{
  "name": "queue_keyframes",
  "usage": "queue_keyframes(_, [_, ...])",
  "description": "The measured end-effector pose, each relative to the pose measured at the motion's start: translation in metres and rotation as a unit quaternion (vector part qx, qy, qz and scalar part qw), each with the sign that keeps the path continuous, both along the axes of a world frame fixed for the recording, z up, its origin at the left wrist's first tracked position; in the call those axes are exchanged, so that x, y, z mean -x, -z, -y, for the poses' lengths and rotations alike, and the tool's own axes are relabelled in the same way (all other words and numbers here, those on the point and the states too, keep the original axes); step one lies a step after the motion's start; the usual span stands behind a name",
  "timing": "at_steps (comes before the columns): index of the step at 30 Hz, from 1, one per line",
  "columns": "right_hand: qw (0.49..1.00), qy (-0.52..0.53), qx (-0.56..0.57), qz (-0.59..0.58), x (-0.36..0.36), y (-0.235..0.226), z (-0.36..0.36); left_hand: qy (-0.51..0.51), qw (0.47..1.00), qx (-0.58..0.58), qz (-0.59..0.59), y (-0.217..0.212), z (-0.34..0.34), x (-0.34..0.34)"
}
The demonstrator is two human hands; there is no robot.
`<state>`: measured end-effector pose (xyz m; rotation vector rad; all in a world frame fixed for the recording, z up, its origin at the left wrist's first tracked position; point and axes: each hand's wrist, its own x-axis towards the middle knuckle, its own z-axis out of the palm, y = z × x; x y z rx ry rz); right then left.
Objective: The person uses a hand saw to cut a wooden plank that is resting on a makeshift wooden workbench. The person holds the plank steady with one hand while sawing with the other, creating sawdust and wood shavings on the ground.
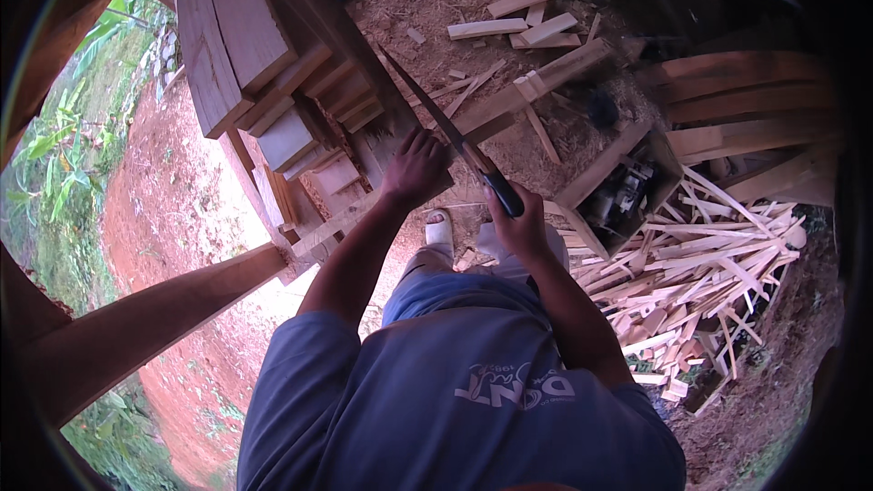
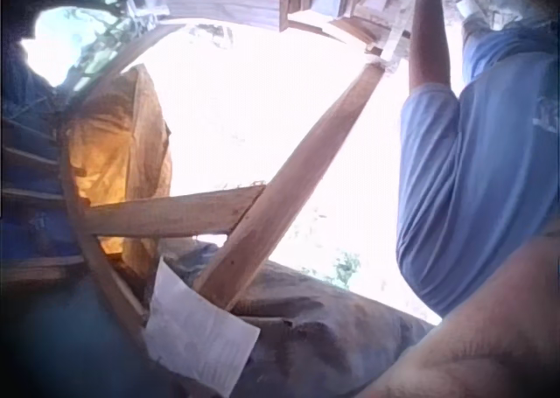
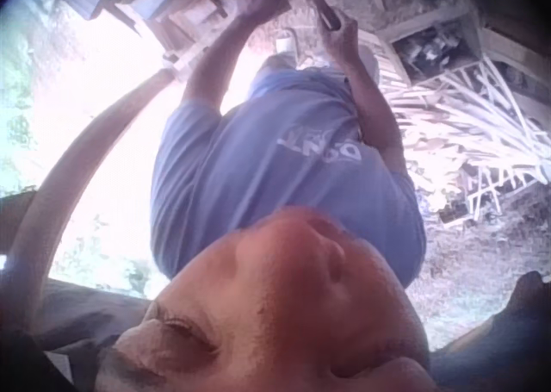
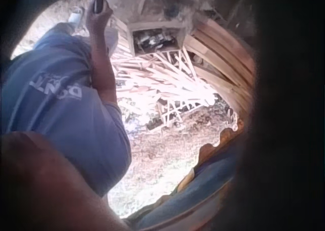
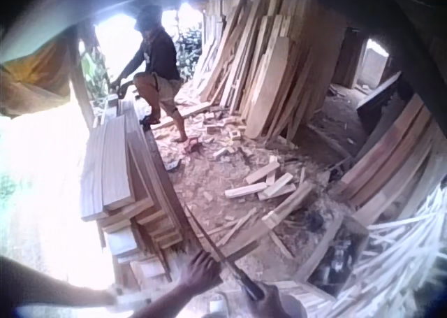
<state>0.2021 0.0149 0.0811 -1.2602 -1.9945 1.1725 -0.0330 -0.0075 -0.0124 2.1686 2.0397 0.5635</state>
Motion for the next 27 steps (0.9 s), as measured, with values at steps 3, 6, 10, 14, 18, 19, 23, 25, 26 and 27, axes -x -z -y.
queue_keyframes(3, [0.998,-0.002,0.05,-0.034,-0.002,-0.002,0.005,-0.013,1.0,0.017,0.007,0.007,0.003,0.003])
queue_keyframes(6, [0.998,0.008,-0.06,0.025,-0.06,0.008,0.051,-0.009,0.997,0.078,0.01,-0.006,-0.001,0.001])
queue_keyframes(10, [0.993,0.004,0.093,0.071,-0.126,-0.089,0.082,-0.019,0.998,0.053,0.004,0.006,0.004,0.003])
queue_keyframes(14, [0.997,-0.021,0.055,0.055,-0.122,-0.096,0.08,-0.006,0.999,0.035,0.006,0.006,0.006,0.004])
queue_keyframes(18, [0.999,0.002,-0.004,-0.036,-0.035,-0.035,0.029,0.01,0.999,0.049,0.002,-0.004,0.001,0.001])
queue_keyframes(19, [0.999,-0.01,0.01,-0.041,-0.018,-0.01,0.017,0.018,0.998,0.058,-0.001,-0.006,0.0,0.002])
queue_keyframes(23, [0.998,-0.007,0.039,-0.051,0.001,-0.011,0.013,-0.005,0.999,0.032,-0.023,0.009,0.003,0.006])
queue_keyframes(25, [0.996,-0.009,0.081,-0.047,-0.03,-0.025,0.032,-0.013,0.999,0.031,-0.043,0.019,0.005,0.008])
queue_keyframes(26, [0.999,0.009,0.036,-0.015,-0.051,-0.026,0.047,-0.013,0.999,0.031,-0.031,0.014,0.001,0.006])
queue_keyframes(27, [0.999,0.029,-0.003,0.019,-0.074,-0.027,0.069,-0.01,0.999,0.036,-0.019,0.005,0.001,0.002])
